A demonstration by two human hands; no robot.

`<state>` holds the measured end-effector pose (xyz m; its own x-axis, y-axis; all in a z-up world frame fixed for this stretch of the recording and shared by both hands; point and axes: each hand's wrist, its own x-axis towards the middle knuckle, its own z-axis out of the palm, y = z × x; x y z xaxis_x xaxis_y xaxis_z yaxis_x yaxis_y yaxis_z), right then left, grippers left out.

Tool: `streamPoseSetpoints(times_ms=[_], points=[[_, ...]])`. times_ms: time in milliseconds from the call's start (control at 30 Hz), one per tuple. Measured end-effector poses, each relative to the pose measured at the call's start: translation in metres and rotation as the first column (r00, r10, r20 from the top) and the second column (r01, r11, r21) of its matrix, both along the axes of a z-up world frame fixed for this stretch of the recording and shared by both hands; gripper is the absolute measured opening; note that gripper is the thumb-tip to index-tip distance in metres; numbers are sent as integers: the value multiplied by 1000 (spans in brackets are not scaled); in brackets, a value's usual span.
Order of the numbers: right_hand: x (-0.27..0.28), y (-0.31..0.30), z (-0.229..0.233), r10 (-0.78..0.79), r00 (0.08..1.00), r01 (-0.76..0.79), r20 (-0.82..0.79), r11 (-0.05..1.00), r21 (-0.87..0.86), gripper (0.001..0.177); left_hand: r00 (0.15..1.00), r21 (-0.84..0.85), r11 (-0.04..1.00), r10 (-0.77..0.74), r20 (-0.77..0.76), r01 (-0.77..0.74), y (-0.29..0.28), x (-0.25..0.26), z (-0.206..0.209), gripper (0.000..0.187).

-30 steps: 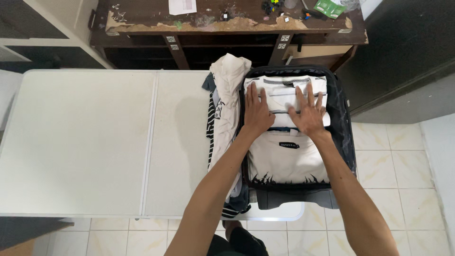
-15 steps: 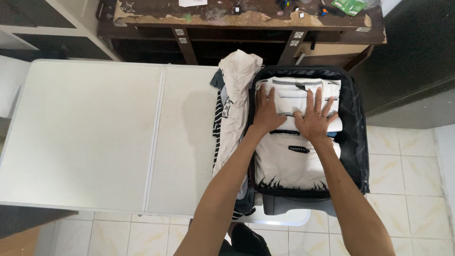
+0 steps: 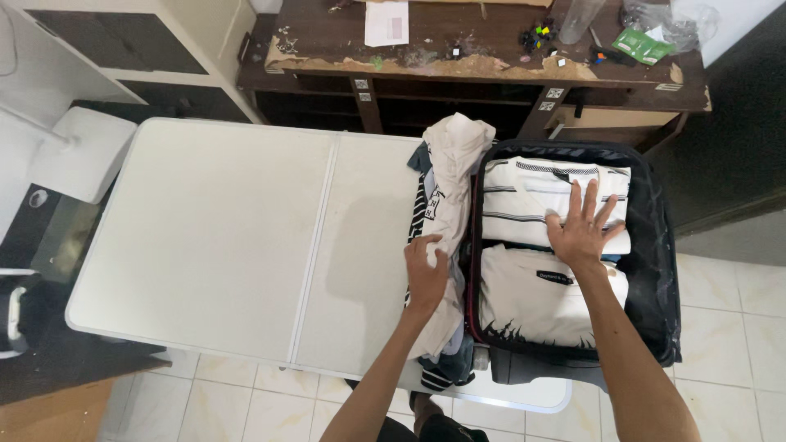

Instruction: The person folds a striped shirt and a white graphic shirt on a white table and places them into an open suitcase.

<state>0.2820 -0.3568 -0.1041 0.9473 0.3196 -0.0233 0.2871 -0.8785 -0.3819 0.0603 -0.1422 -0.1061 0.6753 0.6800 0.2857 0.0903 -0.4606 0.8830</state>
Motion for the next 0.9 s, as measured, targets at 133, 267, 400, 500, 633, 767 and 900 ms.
streamPoseSetpoints(times_ms=[133, 267, 400, 500, 633, 767, 900], points=[[4, -5, -9, 15, 998, -14, 62, 1000, -9, 83, 931, -58, 993, -114, -347, 100, 15, -50, -39, 45], [-2, -6, -17, -9, 993, 4, 119, 999, 41, 78, 925, -105, 974, -223, -306, 200, 10, -89, -70, 41], [-20, 8, 0, -42, 985, 19, 166, 990, 138, 66, 920, -189, 970, -209, -332, 152, 19, -99, -103, 28], [-53, 36, 32, -15, 971, -41, 239, 972, 230, 50, 908, -187, 964, -244, -341, 189, 31, -95, -122, 21], [-115, 87, 74, 69, 924, -216, 376, 906, 364, 32, 925, -377, 893, -331, -186, 244, 51, -98, -121, 24], [-175, 135, 69, 210, 929, -341, 305, 807, 482, 22, 958, -550, 817, -268, -100, 171, 83, -108, -89, 27], [-209, 173, 9, 271, 960, -258, 65, 772, 581, 27, 931, -667, 745, -267, -248, 36, 122, -119, -48, 28]])
